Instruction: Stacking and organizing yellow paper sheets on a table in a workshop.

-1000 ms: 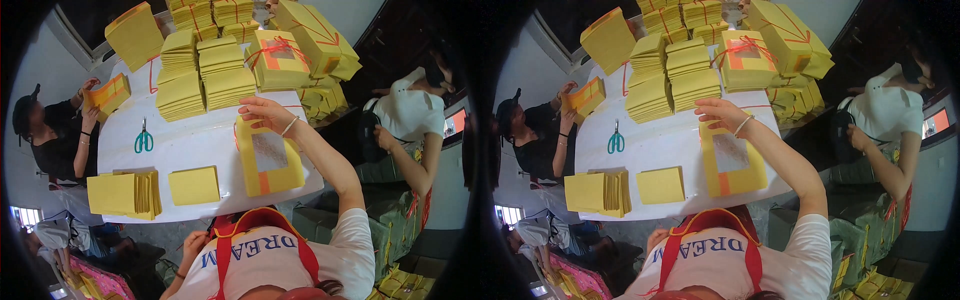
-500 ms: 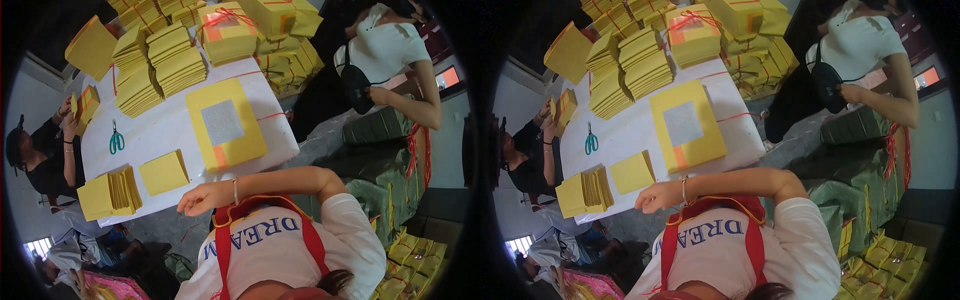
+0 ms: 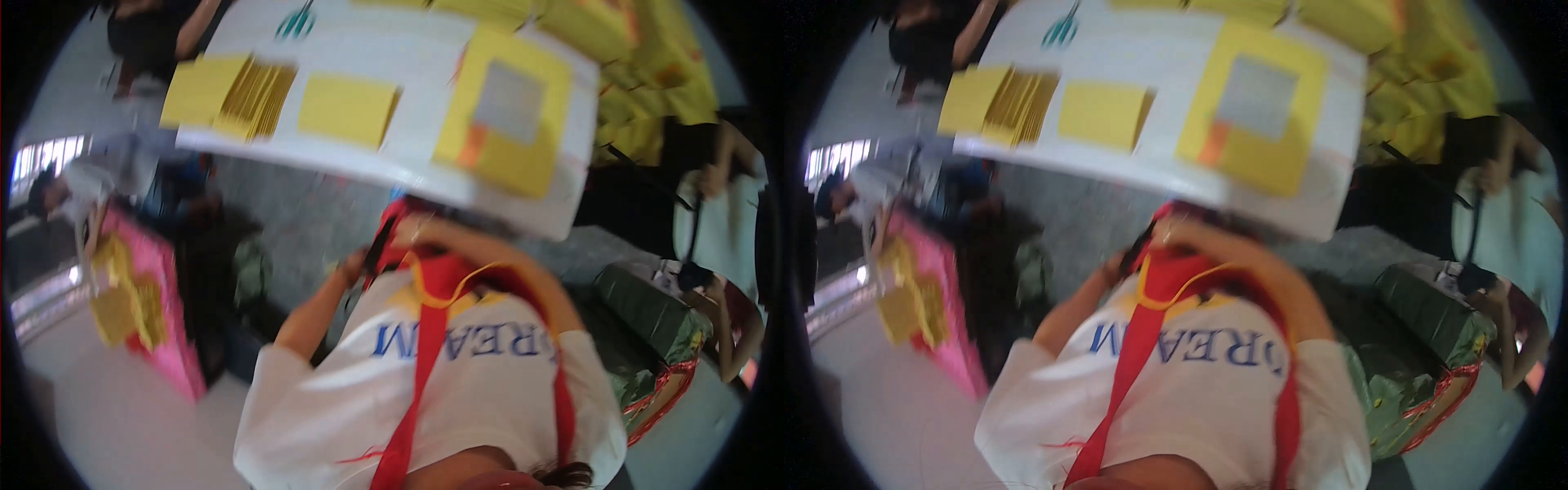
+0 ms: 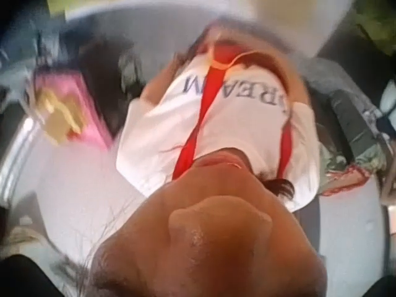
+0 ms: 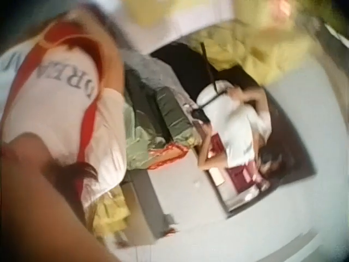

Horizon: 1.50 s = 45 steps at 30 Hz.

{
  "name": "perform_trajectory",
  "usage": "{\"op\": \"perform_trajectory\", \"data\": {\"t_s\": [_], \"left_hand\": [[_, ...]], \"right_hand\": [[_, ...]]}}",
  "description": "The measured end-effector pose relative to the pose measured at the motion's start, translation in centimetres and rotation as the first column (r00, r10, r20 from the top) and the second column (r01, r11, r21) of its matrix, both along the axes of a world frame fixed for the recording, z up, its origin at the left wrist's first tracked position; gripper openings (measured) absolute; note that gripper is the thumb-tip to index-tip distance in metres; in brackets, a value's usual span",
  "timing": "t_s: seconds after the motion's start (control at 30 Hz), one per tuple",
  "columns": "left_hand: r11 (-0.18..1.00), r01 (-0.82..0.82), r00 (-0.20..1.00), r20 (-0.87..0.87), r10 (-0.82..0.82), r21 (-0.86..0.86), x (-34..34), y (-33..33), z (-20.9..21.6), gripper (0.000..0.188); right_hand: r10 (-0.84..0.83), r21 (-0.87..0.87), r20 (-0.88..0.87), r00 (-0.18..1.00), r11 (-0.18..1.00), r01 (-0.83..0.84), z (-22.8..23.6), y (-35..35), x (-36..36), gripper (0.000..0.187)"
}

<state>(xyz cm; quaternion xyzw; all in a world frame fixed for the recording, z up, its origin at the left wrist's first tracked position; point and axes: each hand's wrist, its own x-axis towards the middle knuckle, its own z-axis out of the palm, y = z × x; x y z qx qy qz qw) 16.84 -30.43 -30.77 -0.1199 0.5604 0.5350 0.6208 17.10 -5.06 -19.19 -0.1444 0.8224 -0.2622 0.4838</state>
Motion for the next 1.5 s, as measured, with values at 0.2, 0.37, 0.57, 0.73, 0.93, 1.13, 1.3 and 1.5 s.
{"op": "perform_trajectory", "data": {"t_s": [0.2,0.37,0.57,0.73,0.93,1.13,1.3,1.5], "left_hand": [[0.956,-0.207,0.964,0.123,0.236,-0.210,3.0,-2.1,-3.9,0.028],[0.912,-0.405,0.899,-0.151,0.411,0.071,1.2,0.4,3.3,0.038],[0.709,0.699,0.365,-0.808,-0.462,-0.091,-0.4,11.1,23.7,0.038],[0.916,-0.127,0.992,0.065,0.110,0.380,-1.9,4.8,21.0,0.039],[0.920,-0.230,0.972,-0.023,0.235,-0.316,3.1,-0.9,13.5,0.040],[0.947,-0.227,0.971,-0.133,0.201,-0.228,5.9,-0.4,10.6,0.037],[0.940,-0.072,0.996,-0.073,0.051,-0.334,5.8,-0.9,8.0,0.045],[0.951,-0.218,0.832,0.467,0.299,-0.221,7.8,-2.7,3.9,0.063]], "right_hand": [[-0.218,-0.032,-0.114,0.969,0.976,0.216,1.4,-0.4,1.8,0.030],[-0.193,-0.306,-0.032,0.981,0.936,0.174,2.6,3.0,2.5,0.023],[-0.772,-0.783,0.043,0.634,0.368,0.502,6.7,1.8,1.3,0.031],[-0.043,-0.378,-0.196,0.980,0.925,-0.035,7.1,3.7,3.5,0.036],[-0.155,-0.392,-0.187,0.970,0.917,0.071,5.9,5.6,5.1,0.024],[-0.179,-0.367,-0.171,0.969,0.924,0.106,5.9,5.8,4.6,0.026],[-0.146,-0.327,-0.201,0.969,0.942,0.074,6.2,5.8,3.5,0.034],[-0.121,-0.265,-0.178,0.977,0.962,0.071,6.8,5.8,2.8,0.037]]}}
